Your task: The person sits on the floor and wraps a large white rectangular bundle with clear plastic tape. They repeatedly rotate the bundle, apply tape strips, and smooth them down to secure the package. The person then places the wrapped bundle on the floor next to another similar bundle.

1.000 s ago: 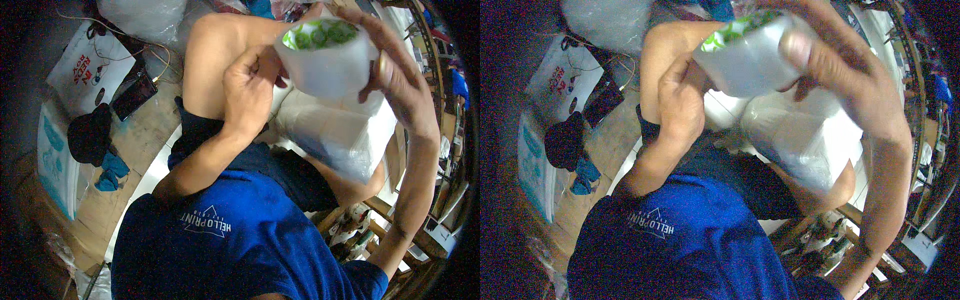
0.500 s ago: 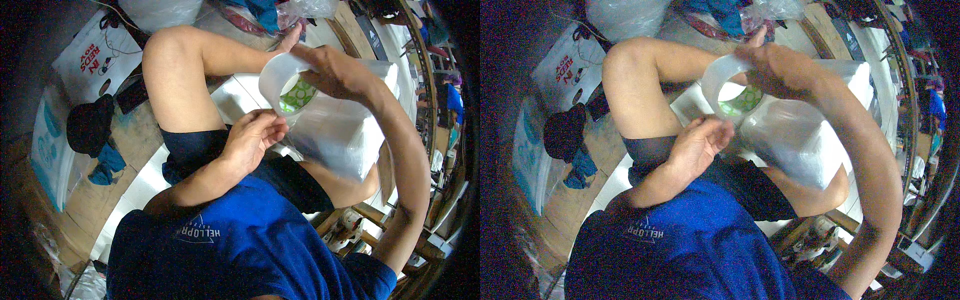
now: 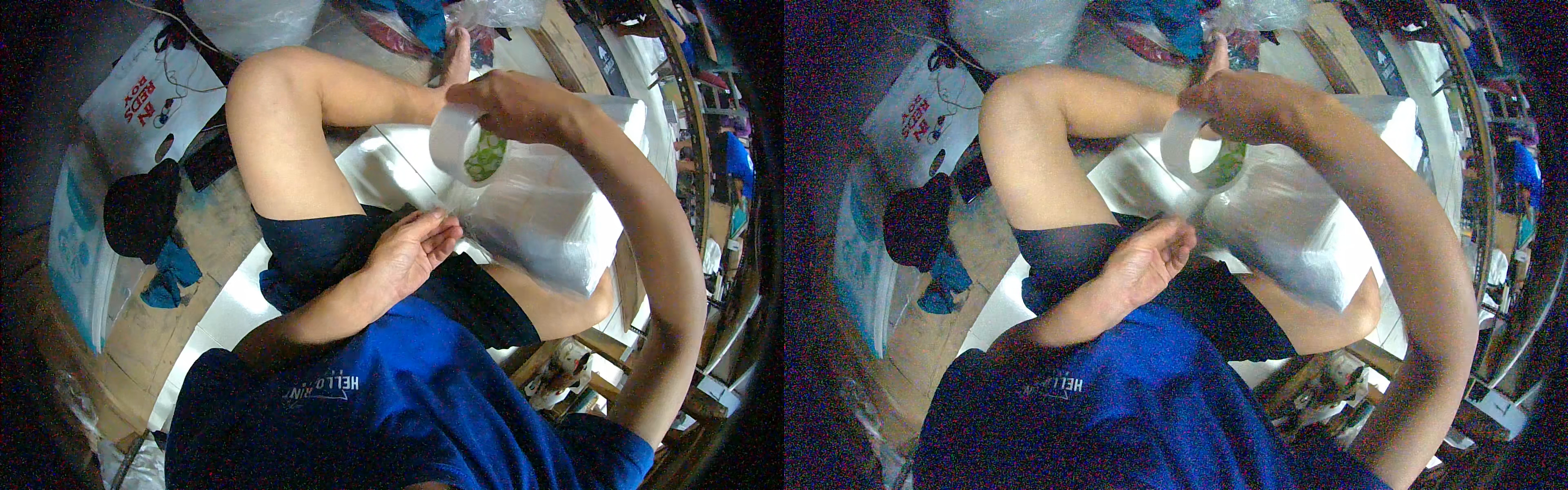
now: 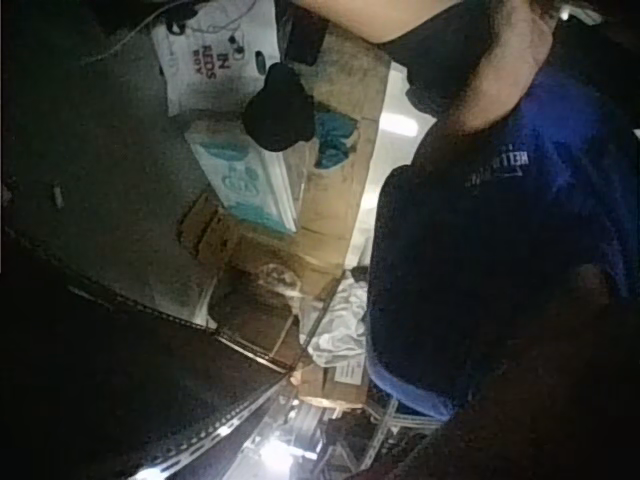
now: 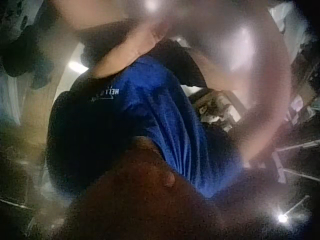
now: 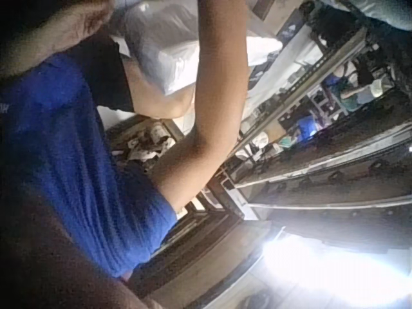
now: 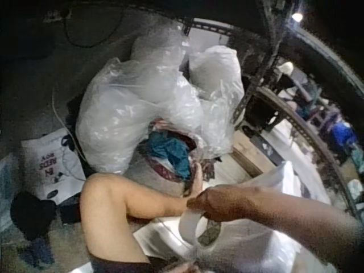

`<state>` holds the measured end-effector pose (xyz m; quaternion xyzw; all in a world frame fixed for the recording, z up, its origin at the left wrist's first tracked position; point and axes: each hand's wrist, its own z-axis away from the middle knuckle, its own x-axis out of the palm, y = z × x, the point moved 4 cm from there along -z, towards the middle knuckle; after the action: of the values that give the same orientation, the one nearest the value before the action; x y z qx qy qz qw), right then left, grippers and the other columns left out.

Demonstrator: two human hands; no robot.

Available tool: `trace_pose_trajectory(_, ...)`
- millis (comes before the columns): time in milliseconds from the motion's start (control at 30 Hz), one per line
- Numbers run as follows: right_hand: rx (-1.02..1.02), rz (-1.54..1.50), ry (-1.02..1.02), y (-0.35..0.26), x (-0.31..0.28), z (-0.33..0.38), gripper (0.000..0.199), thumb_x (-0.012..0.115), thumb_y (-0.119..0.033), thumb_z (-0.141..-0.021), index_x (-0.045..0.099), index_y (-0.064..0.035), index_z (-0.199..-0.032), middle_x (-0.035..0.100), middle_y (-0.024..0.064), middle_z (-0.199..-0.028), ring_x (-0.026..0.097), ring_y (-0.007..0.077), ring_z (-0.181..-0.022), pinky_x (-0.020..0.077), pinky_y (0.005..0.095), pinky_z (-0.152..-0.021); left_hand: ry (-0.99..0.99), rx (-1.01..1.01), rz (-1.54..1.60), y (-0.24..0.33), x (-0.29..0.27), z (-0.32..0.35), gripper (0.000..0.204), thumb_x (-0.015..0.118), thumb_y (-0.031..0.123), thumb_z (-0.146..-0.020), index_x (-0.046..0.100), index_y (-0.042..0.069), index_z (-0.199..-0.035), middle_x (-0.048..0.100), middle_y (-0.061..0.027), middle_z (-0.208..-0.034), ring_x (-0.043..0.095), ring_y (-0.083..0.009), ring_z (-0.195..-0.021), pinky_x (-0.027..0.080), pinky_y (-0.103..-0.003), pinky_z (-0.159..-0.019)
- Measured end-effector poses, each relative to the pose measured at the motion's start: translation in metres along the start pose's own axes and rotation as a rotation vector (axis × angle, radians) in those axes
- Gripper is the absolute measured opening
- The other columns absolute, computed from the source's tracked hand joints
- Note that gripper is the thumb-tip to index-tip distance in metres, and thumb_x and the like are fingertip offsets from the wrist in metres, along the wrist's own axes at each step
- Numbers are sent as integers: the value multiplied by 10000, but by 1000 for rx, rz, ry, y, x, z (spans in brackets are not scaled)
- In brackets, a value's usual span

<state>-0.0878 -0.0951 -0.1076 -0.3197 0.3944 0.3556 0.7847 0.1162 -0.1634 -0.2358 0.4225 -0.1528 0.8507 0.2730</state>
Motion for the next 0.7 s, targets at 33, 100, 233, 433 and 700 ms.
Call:
trace_pose_trajectory(33,-4,23,-47,-1,8,-9,323,589,-22,-775,561,-26,-1096,667,217,-935,649,389,-924,522,464,-777,32,-15,1,-4,-4,-2,108,624,155,-910,631,74,-982,674,-58,-949,645,-168,-911,531,-281,-771)
trace_pose_trajectory(100,-25,73,-112,1,29,-28,280,589,-32,-789,569,-33,-1068,671,205,-936,654,381,-926,528,461,-786,54,-37,-40,-16,-22,-17,112,608,166,-920,625,75,-983,670,-62,-955,644,-181,-923,533,-288,-777)
trace_pose_trajectory(233,-64,195,-281,-15,54,-50,244,597,-53,-804,575,-48,-1047,675,181,-939,663,363,-923,541,449,-794,-29,-192,15,-42,-34,-34,147,499,177,-984,554,48,-1030,653,-128,-988,655,-243,-917,559,-351,-800)
trace_pose_trajectory(433,-26,188,-506,-14,92,-61,268,630,-77,-797,575,-68,-1059,678,169,-949,669,349,-928,553,442,-778,105,-357,65,-58,-39,-46,183,423,155,-1004,515,1,-1039,637,-186,-1020,650,-294,-942,558,-436,-837)
trace_pose_trajectory(700,-112,257,-460,-32,87,-54,250,632,-89,-801,598,-80,-1048,686,164,-918,680,347,-894,565,448,-763,107,-418,17,-66,-46,-54,115,451,117,-989,496,36,-1057,629,-175,-1061,642,-271,-960,558,-455,-840)
